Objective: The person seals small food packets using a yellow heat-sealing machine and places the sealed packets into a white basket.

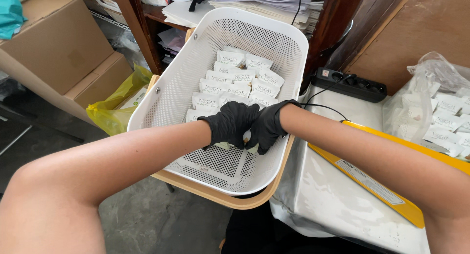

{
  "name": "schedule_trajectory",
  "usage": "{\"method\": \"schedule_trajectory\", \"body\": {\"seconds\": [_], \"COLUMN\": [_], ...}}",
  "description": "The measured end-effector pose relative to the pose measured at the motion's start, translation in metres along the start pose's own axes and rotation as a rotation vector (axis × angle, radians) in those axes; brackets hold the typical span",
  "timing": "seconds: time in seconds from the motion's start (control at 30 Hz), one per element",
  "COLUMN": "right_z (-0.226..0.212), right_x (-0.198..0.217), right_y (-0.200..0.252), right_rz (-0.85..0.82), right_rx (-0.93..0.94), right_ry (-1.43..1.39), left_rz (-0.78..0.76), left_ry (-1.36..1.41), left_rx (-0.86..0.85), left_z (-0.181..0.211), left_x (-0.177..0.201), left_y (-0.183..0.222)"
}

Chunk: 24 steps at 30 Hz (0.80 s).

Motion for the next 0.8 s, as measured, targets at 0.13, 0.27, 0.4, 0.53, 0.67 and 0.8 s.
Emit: {"method": "schedule_trajectory", "body": {"seconds": [0.13,0.27,0.4,0.53,0.67,0.8], "right_z": [0.006,0.022,0.0,-0.039,-0.082,-0.117], "right_x": [0.001,0.002,0.065,0.104,0.07,-0.008], "right_y": [0.007,0.002,0.091,0.204,0.294,0.357], "right_rz": [-0.037,0.233,0.528,0.859,1.411,1.478], "right_rx": [-0.064,-0.002,-0.015,-0.006,-0.24,-0.517], "right_ry": [0.08,0.071,-0.013,-0.551,-0.261,-0.275], "left_rz": [-0.073,0.089,-0.155,-0.102,0.316,0.33], "left_ry": [0.147,-0.098,0.126,-0.013,-0.006,-0.209], "left_rx": [-0.095,-0.147,-0.031,0.065,-0.176,-0.117], "left_z": [-0.003,-0.014,-0.012,-0.015,0.065,0.134], "left_x": [0.01,0.017,0.105,0.104,0.199,0.234], "left_y": [-0.01,-0.024,-0.017,-0.036,-0.041,-0.082]}}
Point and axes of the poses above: each hand's wrist, its own y-axis away from the middle knuckle, its own x-axis out of the back of the hand, z = x × y, the point moved 9 cm from there along -y, towards the middle knuckle
